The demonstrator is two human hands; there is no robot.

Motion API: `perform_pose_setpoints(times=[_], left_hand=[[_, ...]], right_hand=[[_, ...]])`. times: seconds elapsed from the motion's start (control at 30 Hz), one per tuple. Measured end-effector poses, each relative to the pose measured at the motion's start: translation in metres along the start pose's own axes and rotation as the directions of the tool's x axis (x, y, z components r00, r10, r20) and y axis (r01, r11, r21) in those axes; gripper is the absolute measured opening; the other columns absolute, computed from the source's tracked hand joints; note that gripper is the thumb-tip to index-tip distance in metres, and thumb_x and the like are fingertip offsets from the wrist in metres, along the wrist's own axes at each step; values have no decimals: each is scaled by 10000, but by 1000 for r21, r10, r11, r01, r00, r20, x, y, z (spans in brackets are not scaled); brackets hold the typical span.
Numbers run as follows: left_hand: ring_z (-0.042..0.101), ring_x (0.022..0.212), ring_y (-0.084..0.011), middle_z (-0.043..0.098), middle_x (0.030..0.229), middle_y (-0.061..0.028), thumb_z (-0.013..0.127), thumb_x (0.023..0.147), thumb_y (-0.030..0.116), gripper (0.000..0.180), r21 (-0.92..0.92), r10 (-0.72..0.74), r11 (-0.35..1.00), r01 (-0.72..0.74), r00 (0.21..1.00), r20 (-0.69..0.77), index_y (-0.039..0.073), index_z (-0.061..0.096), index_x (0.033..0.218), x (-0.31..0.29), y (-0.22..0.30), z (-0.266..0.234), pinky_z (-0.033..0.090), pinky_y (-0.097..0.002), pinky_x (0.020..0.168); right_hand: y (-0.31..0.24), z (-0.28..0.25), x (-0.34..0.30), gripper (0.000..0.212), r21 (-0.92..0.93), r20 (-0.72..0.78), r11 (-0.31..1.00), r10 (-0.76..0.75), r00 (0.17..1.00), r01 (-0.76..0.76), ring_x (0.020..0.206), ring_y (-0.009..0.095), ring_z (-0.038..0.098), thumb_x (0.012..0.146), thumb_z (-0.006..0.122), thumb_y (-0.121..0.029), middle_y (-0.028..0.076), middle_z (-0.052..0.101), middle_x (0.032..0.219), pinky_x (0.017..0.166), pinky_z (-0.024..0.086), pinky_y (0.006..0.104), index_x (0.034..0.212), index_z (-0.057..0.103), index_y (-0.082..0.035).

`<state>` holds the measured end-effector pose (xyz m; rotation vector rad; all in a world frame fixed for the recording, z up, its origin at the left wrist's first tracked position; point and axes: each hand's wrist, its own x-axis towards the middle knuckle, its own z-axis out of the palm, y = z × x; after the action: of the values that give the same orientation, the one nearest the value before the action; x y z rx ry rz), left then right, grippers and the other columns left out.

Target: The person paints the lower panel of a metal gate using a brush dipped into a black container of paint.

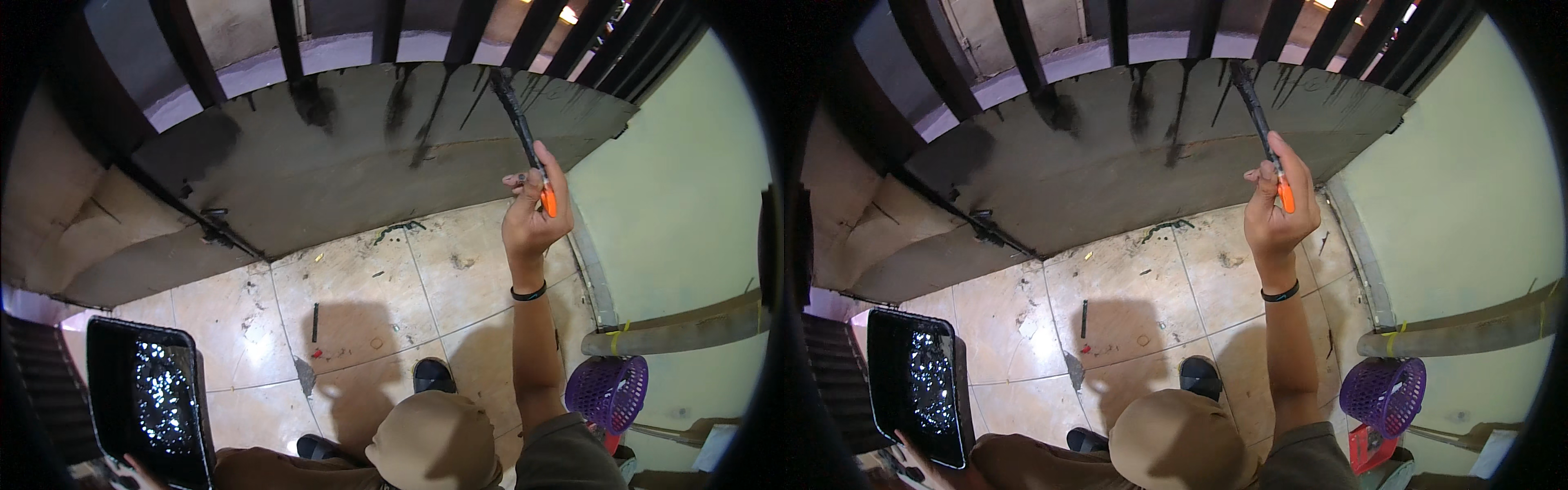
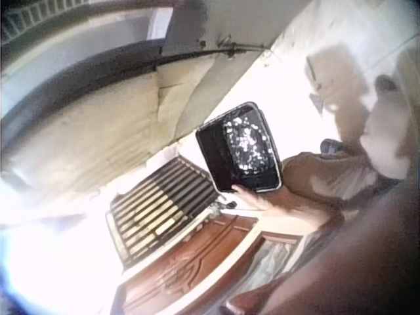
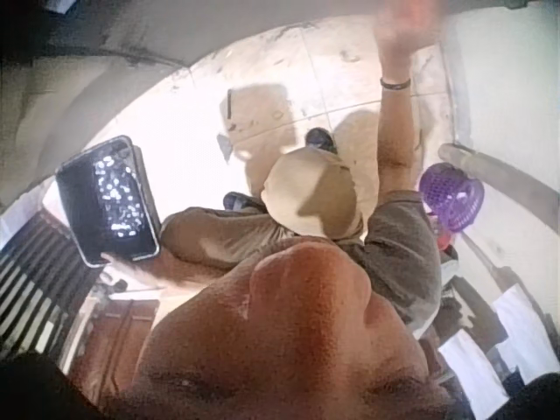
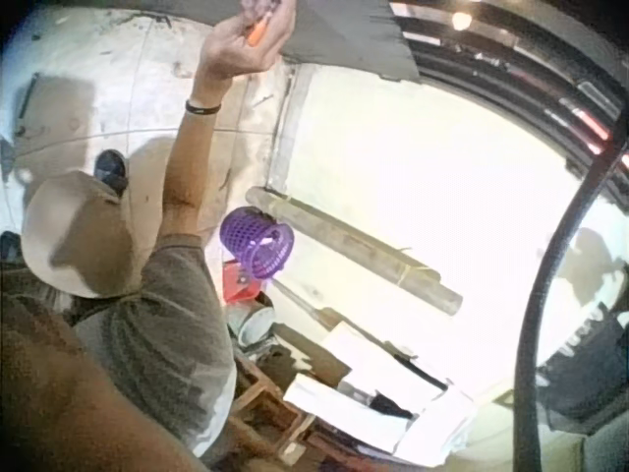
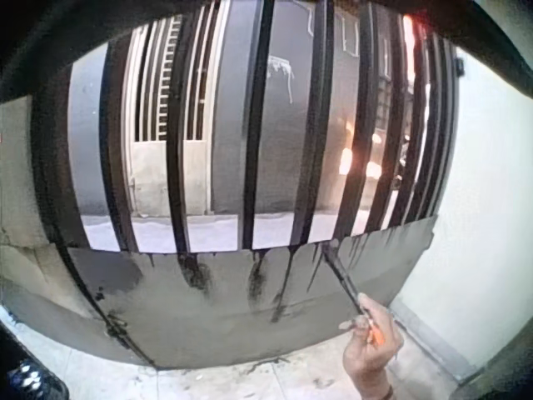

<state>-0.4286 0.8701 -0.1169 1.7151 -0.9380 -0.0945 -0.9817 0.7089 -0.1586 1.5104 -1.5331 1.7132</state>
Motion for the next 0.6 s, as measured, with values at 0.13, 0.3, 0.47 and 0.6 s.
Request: perform_pose_setpoints(times=[0.13,0.3,0.47,0.6], left_hand=[[380,1519,-362,320,1692,-160,524,1079,314,620,-17,2,1000,-1,1000,21,164,355,1656,2,4,10,414,-504,1207],[382,1518,-361,323,1691,-159,528,1078,317,620,-27,6,1000,-5,1000,15,162,358,1654,3,8,16,416,-504,1206],[384,1517,-361,325,1690,-158,531,1078,319,620,-40,-4,999,5,1000,31,160,361,1653,2,9,19,417,-504,1205],[386,1516,-361,327,1689,-158,534,1077,321,621,-48,-11,999,12,999,31,159,363,1652,1,9,18,418,-504,1204]], right_hand=[[27,-1,-16,249,-57,93,998,-6,996,11,854,198,755,997,661,25,149,757,1168,666,597,292,1239,713,4],[34,-18,-36,233,-84,243,993,103,965,-85,821,185,754,986,676,17,149,759,1126,661,579,279,1216,707,9],[5,-14,28,218,37,159,997,56,986,-63,728,162,746,1008,665,-4,151,752,1114,651,571,264,1222,710,8],[0,-8,37,209,55,-26,998,-5,1000,6,719,157,742,1026,655,-28,157,749,1128,647,569,259,1224,711,8]])
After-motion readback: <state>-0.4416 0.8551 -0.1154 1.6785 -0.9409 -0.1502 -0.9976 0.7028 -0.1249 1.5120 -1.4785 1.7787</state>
